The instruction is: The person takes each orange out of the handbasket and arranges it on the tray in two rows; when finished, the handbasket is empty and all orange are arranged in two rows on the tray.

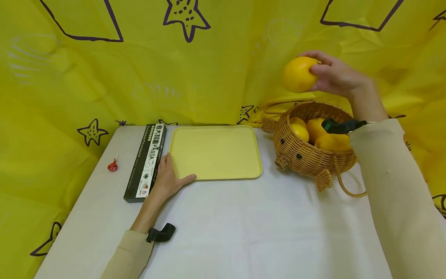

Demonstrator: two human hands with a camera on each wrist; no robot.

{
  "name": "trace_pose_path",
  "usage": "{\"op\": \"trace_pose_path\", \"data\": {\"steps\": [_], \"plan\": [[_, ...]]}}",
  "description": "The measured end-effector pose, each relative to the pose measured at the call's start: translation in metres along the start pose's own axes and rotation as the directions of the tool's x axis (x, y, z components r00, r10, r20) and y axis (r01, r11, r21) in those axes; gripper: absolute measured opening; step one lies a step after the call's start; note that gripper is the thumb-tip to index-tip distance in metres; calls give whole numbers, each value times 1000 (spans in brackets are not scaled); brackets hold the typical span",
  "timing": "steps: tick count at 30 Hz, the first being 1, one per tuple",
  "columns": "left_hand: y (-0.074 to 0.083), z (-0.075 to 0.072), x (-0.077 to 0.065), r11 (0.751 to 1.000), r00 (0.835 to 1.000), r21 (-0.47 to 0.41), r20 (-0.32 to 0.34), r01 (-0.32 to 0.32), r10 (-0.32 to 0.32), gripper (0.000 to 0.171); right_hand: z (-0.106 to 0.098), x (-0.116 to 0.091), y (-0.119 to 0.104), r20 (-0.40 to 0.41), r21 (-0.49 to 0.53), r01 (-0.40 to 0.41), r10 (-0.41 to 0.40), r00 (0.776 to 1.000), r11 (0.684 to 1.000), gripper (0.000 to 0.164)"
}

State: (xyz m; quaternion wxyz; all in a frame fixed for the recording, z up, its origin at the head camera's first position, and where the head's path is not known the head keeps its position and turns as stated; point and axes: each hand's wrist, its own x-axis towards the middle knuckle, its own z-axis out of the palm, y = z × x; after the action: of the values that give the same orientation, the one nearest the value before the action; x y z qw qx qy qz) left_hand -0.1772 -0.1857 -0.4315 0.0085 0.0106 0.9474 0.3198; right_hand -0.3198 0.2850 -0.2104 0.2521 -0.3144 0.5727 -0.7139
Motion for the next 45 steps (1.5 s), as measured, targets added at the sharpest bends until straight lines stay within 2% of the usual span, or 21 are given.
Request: {"op": "trace_pose_path", "data": {"steps": [3,8,15,17,24,28,33,37,41,45], "plan": [[1,0,-1,1000,1000,-6,4,0,0,122,14,9,2,-48,-36,77,-79,996,996,40],[1,-1,-2,1000,1000,4,-6,-14,14,121,41,25,1,-93,-142,146,-160,983,979,42],[0,-2,0,999,999,5,-37,-37,37,120,79,51,4,-41,-154,225,-234,971,962,45],[0,-2,0,999,998,5,-41,-45,45,119,90,58,7,-34,-190,226,-237,971,955,46],[1,-2,-1,1000,1000,-5,-19,-9,9,120,118,79,22,-4,-421,155,-173,985,894,58],[1,-2,-1,1000,1000,-11,-26,-13,13,120,126,92,31,-53,-500,84,-127,991,862,62],[2,1,0,999,999,-20,-46,-30,29,119,133,113,50,-119,-542,-23,-50,992,840,69],[4,2,0,1000,999,-10,-34,-22,22,120,141,134,72,-87,-570,-56,8,996,819,72],[5,-2,3,1000,1000,4,-24,-13,13,121,152,160,96,-37,-598,-55,41,998,800,74],[6,-5,5,1000,999,-18,-30,-20,19,121,160,184,120,-26,-640,-70,69,997,765,79]]}}
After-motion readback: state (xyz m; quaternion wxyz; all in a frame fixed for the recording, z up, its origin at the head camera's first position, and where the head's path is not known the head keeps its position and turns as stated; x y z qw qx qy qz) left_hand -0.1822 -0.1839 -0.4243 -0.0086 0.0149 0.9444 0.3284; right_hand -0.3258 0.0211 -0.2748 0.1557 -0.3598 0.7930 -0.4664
